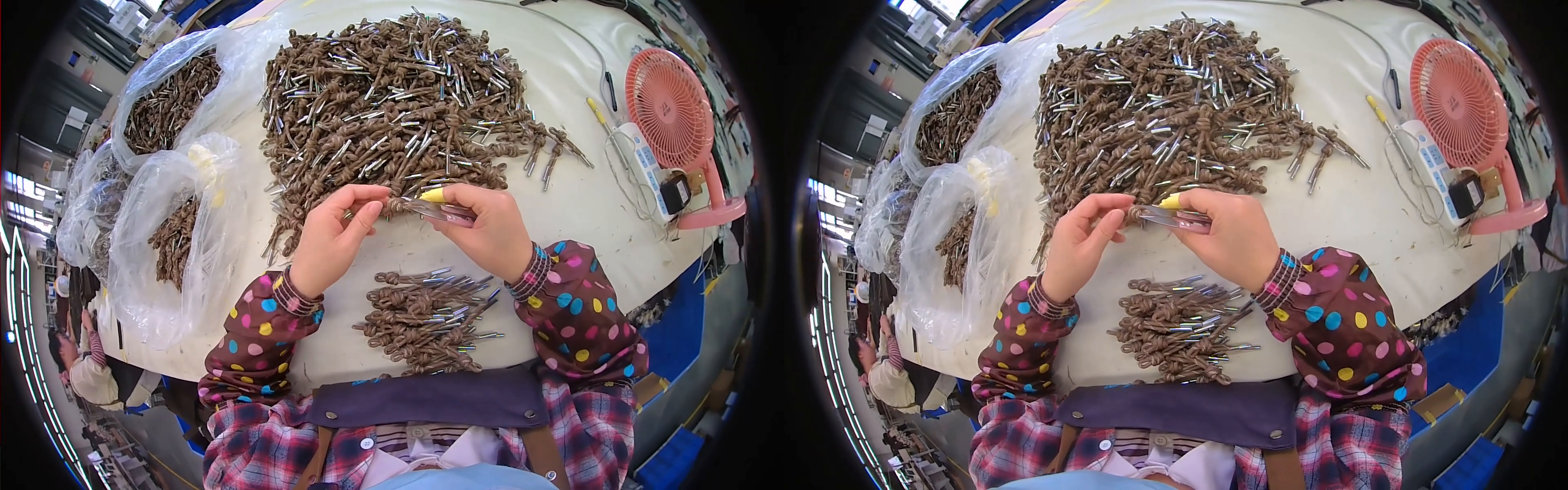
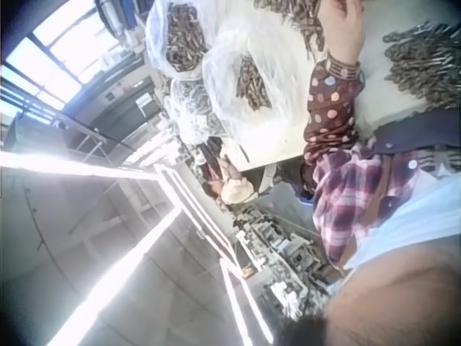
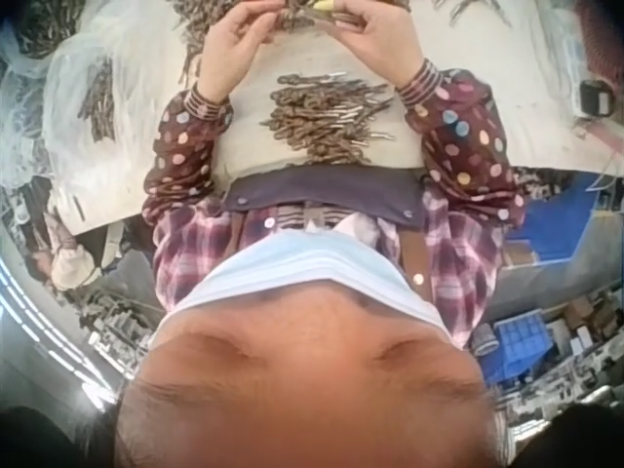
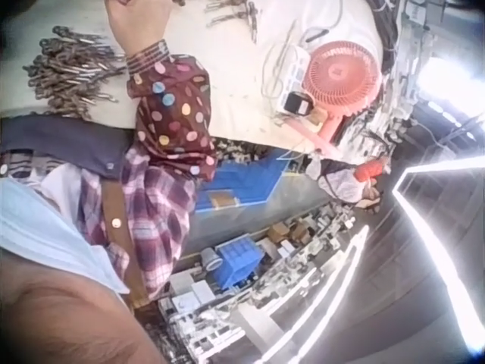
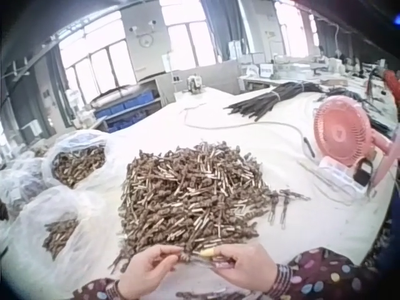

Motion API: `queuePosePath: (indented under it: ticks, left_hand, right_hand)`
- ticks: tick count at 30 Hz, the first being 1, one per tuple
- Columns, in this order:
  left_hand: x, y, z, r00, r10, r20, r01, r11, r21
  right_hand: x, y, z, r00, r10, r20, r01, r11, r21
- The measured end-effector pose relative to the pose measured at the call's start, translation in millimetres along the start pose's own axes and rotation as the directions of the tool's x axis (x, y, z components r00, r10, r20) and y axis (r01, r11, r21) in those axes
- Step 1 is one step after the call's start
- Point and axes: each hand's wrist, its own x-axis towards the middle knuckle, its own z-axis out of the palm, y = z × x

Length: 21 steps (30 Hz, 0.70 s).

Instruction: The recorder is assembling small decorative tassels or leather pulls by wrapping and securing brown leather/cord strips around a metal core.

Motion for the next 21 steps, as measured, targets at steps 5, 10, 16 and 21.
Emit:
queuePosePath:
  ticks: [5,10,16,21]
  left_hand:
    - [0,1,6,0.721,0.679,0.141,-0.471,0.33,0.818]
    - [1,-3,10,0.613,0.741,0.273,-0.479,0.075,0.875]
    - [3,-2,14,0.541,0.768,0.343,-0.473,-0.059,0.879]
    - [8,-8,11,0.625,0.749,0.221,-0.535,0.204,0.82]
  right_hand:
    - [1,3,0,0.995,0.095,0.012,-0.093,0.992,-0.082]
    - [2,0,1,0.982,0.181,0.056,-0.178,0.982,-0.058]
    - [0,-3,4,0.977,0.191,0.096,-0.188,0.981,-0.041]
    - [2,-5,4,0.949,0.265,0.172,-0.282,0.956,0.079]
